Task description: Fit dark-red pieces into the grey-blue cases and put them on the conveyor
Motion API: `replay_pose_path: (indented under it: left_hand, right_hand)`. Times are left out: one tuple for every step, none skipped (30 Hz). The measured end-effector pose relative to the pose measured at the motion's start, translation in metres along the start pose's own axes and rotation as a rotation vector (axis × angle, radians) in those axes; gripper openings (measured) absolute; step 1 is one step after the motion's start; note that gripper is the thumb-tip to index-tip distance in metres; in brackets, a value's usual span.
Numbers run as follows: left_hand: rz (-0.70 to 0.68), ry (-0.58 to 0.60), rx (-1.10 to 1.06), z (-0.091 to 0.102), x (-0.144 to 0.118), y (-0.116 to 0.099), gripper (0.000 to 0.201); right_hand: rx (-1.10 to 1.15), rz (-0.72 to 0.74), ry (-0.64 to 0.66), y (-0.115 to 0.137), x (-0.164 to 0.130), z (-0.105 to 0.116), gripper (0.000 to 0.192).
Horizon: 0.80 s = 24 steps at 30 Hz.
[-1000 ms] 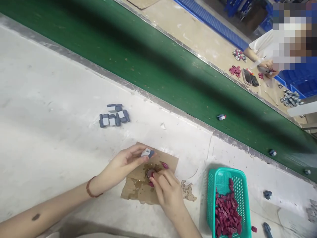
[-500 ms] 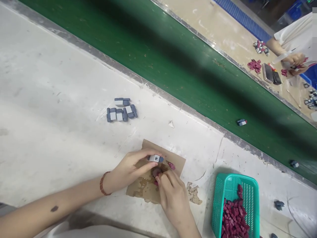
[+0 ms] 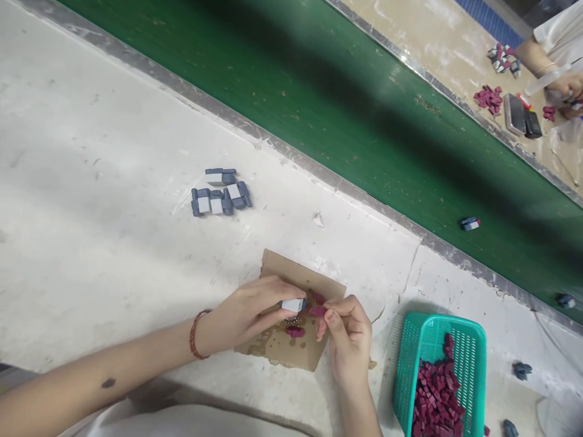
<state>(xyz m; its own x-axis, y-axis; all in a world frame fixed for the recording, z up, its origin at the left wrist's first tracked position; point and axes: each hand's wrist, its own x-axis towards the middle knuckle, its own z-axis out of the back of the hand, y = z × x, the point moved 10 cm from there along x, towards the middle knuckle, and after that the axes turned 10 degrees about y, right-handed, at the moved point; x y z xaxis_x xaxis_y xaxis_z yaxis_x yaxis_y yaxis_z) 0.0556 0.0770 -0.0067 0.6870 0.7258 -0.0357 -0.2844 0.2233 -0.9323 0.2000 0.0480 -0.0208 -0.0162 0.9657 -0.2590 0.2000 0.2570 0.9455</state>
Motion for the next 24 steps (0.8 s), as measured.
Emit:
replay_pose_path:
  left_hand:
    - [-0.002, 0.008, 0.006, -0.001, 0.0, 0.0, 0.027]
    - [-0.004, 0.014, 0.011, -0.002, -0.001, 0.0, 0.028]
    - [-0.01, 0.017, 0.016, -0.002, -0.001, 0.0, 0.028]
    - [-0.02, 0.017, 0.024, -0.002, -0.002, -0.001, 0.028]
    - [-0.036, 0.015, 0.035, -0.002, -0.002, -0.002, 0.027]
    - [-0.052, 0.014, 0.045, -0.002, -0.003, -0.003, 0.027]
    - [-0.064, 0.016, 0.054, -0.003, -0.003, -0.004, 0.027]
    - [-0.076, 0.019, 0.062, -0.003, -0.003, -0.005, 0.026]
    - [-0.088, 0.02, 0.068, -0.004, -0.004, -0.006, 0.026]
    - [-0.1, 0.02, 0.073, -0.004, -0.004, -0.007, 0.026]
    - [-0.118, 0.017, 0.078, -0.004, -0.004, -0.009, 0.025]
    - [-0.139, 0.013, 0.083, -0.003, -0.004, -0.011, 0.025]
    - [-0.164, 0.007, 0.089, -0.003, -0.004, -0.014, 0.025]
    - [-0.185, 0.003, 0.095, -0.002, -0.003, -0.017, 0.025]
    - [-0.202, 0.003, 0.098, -0.001, -0.003, -0.02, 0.025]
    - [-0.218, 0.002, 0.1, 0.0, -0.002, -0.023, 0.026]
    - [-0.229, 0.002, 0.102, 0.001, -0.001, -0.025, 0.027]
    - [-0.236, 0.002, 0.105, 0.001, -0.001, -0.027, 0.028]
    - [-0.241, 0.004, 0.111, 0.001, 0.0, -0.028, 0.03]
    - [-0.241, 0.006, 0.119, 0.001, 0.0, -0.029, 0.031]
    - [-0.238, 0.004, 0.129, 0.001, 0.0, -0.029, 0.031]
    - [-0.23, 0.006, 0.137, 0.0, 0.0, -0.029, 0.031]
    - [-0.217, 0.011, 0.142, -0.001, -0.001, -0.027, 0.03]
    - [-0.206, 0.015, 0.14, -0.001, -0.001, -0.025, 0.029]
  right_hand:
    - [0.016, 0.001, -0.001, -0.001, 0.0, -0.001, 0.027]
    - [0.026, 0.003, 0.002, -0.001, 0.001, -0.003, 0.027]
    - [0.034, 0.006, 0.008, -0.001, 0.001, -0.005, 0.026]
    - [0.039, 0.009, 0.016, 0.0, 0.001, -0.007, 0.025]
    - [0.04, 0.014, 0.025, 0.001, 0.002, -0.009, 0.024]
    - [0.036, 0.02, 0.035, 0.002, 0.002, -0.011, 0.023]
    - [0.029, 0.027, 0.044, 0.003, 0.003, -0.012, 0.022]
    - [0.017, 0.033, 0.056, 0.004, 0.003, -0.014, 0.021]
    - [0.005, 0.038, 0.068, 0.005, 0.003, -0.015, 0.02]
    - [-0.007, 0.042, 0.078, 0.006, 0.003, -0.016, 0.02]
    - [-0.017, 0.044, 0.088, 0.006, 0.004, -0.017, 0.02]
    - [-0.026, 0.046, 0.097, 0.006, 0.003, -0.018, 0.019]
    - [-0.035, 0.049, 0.105, 0.006, 0.003, -0.019, 0.019]
    - [-0.047, 0.055, 0.112, 0.007, 0.003, -0.02, 0.018]
    - [-0.063, 0.064, 0.118, 0.008, 0.002, -0.021, 0.018]
    - [-0.087, 0.073, 0.123, 0.008, 0.001, -0.021, 0.017]
    - [-0.12, 0.082, 0.125, 0.01, 0.001, -0.021, 0.016]
    - [-0.16, 0.086, 0.124, 0.011, 0.0, -0.021, 0.015]
    - [-0.205, 0.086, 0.121, 0.011, -0.001, -0.02, 0.014]
    - [-0.254, 0.082, 0.118, 0.012, -0.002, -0.019, 0.012]
    - [-0.303, 0.08, 0.116, 0.013, -0.002, -0.018, 0.009]
    - [-0.348, 0.086, 0.115, 0.015, -0.003, -0.017, 0.006]
    - [-0.389, 0.102, 0.121, 0.018, -0.004, -0.016, 0.003]
    - [-0.424, 0.127, 0.132, 0.021, -0.005, -0.016, 0.006]
